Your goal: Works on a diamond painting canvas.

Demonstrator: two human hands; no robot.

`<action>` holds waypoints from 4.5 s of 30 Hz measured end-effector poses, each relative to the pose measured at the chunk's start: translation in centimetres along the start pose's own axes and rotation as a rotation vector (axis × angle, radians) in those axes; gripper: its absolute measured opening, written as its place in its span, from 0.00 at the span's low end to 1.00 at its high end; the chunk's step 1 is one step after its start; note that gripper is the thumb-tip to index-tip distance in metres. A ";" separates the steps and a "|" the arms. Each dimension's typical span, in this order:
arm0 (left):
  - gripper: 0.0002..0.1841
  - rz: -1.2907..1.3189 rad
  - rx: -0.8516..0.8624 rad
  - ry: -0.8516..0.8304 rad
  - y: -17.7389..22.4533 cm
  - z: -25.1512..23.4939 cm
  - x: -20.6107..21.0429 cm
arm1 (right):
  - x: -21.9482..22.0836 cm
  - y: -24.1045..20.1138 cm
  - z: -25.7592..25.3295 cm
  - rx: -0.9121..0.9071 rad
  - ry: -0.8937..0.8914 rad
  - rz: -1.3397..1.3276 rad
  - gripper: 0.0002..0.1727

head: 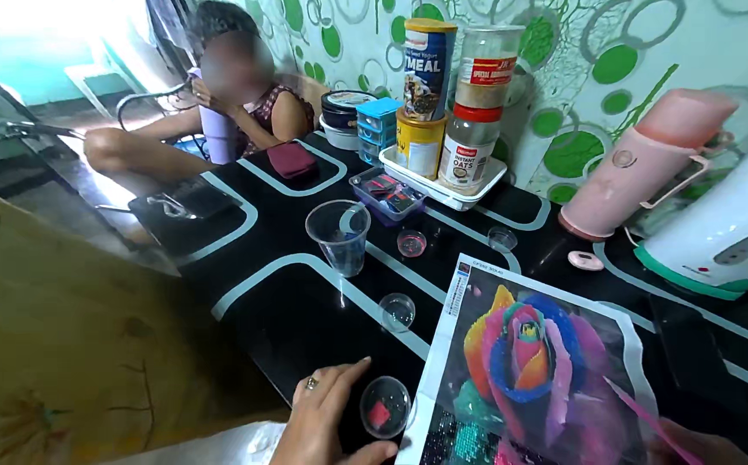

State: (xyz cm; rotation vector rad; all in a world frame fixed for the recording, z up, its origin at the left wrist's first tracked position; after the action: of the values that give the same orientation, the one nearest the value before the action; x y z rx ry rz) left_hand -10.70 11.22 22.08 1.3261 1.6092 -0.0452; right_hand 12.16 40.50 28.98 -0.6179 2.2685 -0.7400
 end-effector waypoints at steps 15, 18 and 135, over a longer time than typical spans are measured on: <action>0.37 0.208 0.091 -0.139 4.2 0.4 2.2 | 3.3 -2.4 1.0 0.281 0.096 -0.351 0.10; 0.36 0.259 0.135 -0.188 5.6 1.1 3.3 | 5.1 -2.8 1.0 0.252 0.041 -0.394 0.10; 0.19 0.246 0.177 -0.004 7.5 3.2 3.6 | 11.9 -4.5 0.2 -0.061 -0.183 -0.157 0.11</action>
State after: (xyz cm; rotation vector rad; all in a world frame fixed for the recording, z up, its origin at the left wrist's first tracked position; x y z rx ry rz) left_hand -2.57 14.96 21.97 1.6513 1.4546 -0.0411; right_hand 5.35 30.07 26.50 -0.8653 2.0975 -0.6613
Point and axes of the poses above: each hand's wrist, its own z-axis away from the middle knuckle, its own x-axis out of the palm, y = z × x, the point moved 10 cm from there along -z, towards the middle knuckle, and after that the axes turned 7 degrees about y, right-handed, at the moved point
